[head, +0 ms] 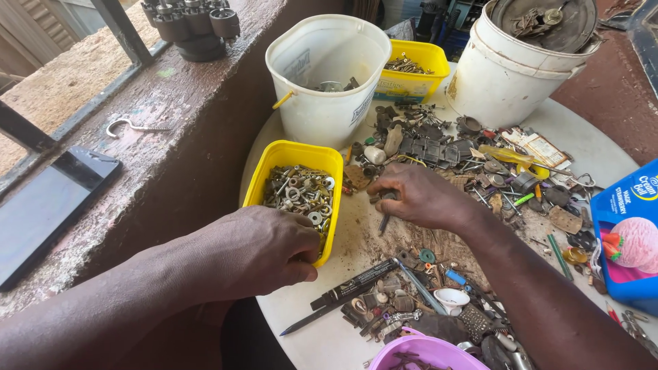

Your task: The person sorts a large pile of mixed metal hardware on a table, picking up items by hand and placing them into different colored plastic containers. The person moves parts from the central pile into yellow, blue, and purple bins.

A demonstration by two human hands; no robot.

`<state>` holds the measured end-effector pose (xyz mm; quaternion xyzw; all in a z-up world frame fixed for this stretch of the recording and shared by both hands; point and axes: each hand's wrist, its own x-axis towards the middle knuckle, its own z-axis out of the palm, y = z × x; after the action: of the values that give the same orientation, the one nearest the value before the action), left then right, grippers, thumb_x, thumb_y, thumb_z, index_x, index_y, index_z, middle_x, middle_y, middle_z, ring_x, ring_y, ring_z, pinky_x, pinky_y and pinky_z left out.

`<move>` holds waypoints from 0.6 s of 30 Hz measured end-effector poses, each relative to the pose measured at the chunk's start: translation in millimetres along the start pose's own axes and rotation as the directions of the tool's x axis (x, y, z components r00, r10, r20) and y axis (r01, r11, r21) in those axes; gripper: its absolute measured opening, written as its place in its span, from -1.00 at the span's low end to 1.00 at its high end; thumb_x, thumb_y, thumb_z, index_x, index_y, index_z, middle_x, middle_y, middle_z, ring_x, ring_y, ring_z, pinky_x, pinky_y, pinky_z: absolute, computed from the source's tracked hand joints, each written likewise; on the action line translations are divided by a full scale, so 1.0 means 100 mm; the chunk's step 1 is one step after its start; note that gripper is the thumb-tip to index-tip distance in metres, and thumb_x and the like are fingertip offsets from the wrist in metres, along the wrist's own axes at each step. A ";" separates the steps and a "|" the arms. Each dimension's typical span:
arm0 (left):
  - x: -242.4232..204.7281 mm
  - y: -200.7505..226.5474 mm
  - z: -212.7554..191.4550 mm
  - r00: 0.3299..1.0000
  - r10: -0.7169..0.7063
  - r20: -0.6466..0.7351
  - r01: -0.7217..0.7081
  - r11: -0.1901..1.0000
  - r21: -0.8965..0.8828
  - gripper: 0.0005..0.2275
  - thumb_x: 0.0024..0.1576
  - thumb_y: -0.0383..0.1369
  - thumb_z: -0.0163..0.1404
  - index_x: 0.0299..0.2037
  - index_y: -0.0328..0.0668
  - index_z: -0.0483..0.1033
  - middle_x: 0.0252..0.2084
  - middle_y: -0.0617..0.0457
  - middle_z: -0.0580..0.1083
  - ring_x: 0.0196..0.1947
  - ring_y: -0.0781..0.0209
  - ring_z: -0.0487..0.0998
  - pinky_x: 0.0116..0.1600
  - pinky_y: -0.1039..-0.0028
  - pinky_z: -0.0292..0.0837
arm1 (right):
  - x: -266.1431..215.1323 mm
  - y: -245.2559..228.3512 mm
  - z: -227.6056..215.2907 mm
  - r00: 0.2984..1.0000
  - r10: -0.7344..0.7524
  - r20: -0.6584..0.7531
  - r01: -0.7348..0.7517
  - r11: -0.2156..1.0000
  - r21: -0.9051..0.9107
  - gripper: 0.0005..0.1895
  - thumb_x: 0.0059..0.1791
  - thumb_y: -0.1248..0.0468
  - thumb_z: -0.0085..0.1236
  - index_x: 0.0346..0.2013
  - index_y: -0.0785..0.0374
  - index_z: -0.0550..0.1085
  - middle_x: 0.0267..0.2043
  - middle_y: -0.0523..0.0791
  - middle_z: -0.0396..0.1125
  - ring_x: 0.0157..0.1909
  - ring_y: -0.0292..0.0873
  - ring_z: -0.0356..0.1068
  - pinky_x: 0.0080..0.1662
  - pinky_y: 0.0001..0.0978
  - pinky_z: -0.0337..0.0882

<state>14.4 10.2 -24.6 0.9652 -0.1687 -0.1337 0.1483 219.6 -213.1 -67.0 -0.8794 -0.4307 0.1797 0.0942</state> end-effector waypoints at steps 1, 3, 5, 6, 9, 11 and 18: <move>0.01 0.00 0.01 1.000 0.002 0.002 -0.002 1.000 -0.001 -0.82 0.20 -0.05 0.12 -0.28 0.13 0.59 -0.24 0.19 0.61 -0.20 0.07 0.63 -0.09 0.17 0.46 | 0.06 0.11 0.06 1.000 0.002 0.001 -0.002 1.000 0.001 -0.62 0.02 0.04 0.18 0.14 -0.14 0.63 0.08 -0.19 0.45 0.09 -0.15 0.46 0.12 -0.12 0.42; 0.01 -0.01 0.01 1.000 -0.016 0.020 0.016 1.000 0.013 -0.81 0.20 -0.04 0.12 -0.25 0.15 0.60 -0.21 0.21 0.60 -0.17 0.09 0.63 -0.07 0.18 0.47 | 0.19 0.33 0.19 0.967 -0.222 -0.123 0.209 0.972 -0.111 -0.73 -0.03 0.11 0.17 -0.11 -0.03 0.70 -0.12 -0.16 0.52 -0.07 -0.05 0.51 -0.05 -0.08 0.44; 0.01 0.02 -0.01 0.999 -0.029 0.033 0.028 1.000 0.014 -0.81 0.21 -0.04 0.11 -0.24 0.15 0.61 -0.19 0.22 0.60 -0.15 0.10 0.63 -0.06 0.18 0.48 | 0.01 0.06 -0.04 0.998 -0.044 -0.052 0.048 0.996 0.078 -0.68 0.02 0.10 0.16 0.03 -0.02 0.65 0.04 -0.16 0.50 0.04 -0.11 0.52 0.07 -0.15 0.46; 0.01 0.02 -0.02 0.998 -0.044 0.045 0.043 0.999 0.015 -0.81 0.21 -0.03 0.09 -0.23 0.16 0.62 -0.16 0.23 0.61 -0.13 0.11 0.63 -0.05 0.19 0.48 | -0.08 -0.08 -0.17 0.992 0.116 0.050 -0.125 0.960 0.250 -0.62 0.07 0.08 0.15 0.17 -0.01 0.61 0.20 -0.16 0.47 0.14 -0.18 0.52 0.18 -0.22 0.49; 0.00 0.00 0.00 0.999 -0.029 0.015 0.029 1.000 -0.003 -0.82 0.19 -0.05 0.10 -0.27 0.15 0.60 -0.21 0.22 0.59 -0.16 0.12 0.62 -0.08 0.19 0.47 | -0.09 0.09 -0.28 0.980 0.198 -0.035 -0.148 0.828 0.541 -0.63 0.07 0.29 0.05 0.12 0.15 0.66 0.16 -0.13 0.47 -0.26 -0.24 0.39 -0.32 -0.41 0.53; 0.00 0.00 0.01 1.000 -0.014 0.004 0.014 1.000 -0.011 -0.83 0.19 -0.07 0.11 -0.27 0.14 0.61 -0.21 0.21 0.60 -0.16 0.10 0.62 -0.05 0.19 0.47 | -0.25 0.22 -0.50 0.967 0.231 -0.111 -0.138 0.834 0.534 -0.66 0.11 0.28 0.05 0.14 0.17 0.64 -0.06 -0.08 0.47 -0.30 -0.20 0.43 -0.28 -0.38 0.54; 0.00 0.01 0.01 1.000 -0.002 0.018 0.001 1.000 0.015 -0.81 0.23 -0.06 0.08 -0.29 0.12 0.59 -0.20 0.22 0.59 -0.16 0.13 0.62 -0.05 0.20 0.48 | -1.27 1.10 -1.12 0.806 0.296 -0.512 -0.026 0.883 0.469 -0.70 0.21 0.33 0.03 0.21 0.27 0.57 -0.04 0.03 0.51 -0.23 -0.12 0.45 -0.10 -0.32 0.50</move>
<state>13.7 9.1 -24.7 0.9652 -0.1702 -0.1413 0.1394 272.0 -381.7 30.1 -0.8817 -0.2521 0.0088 0.3987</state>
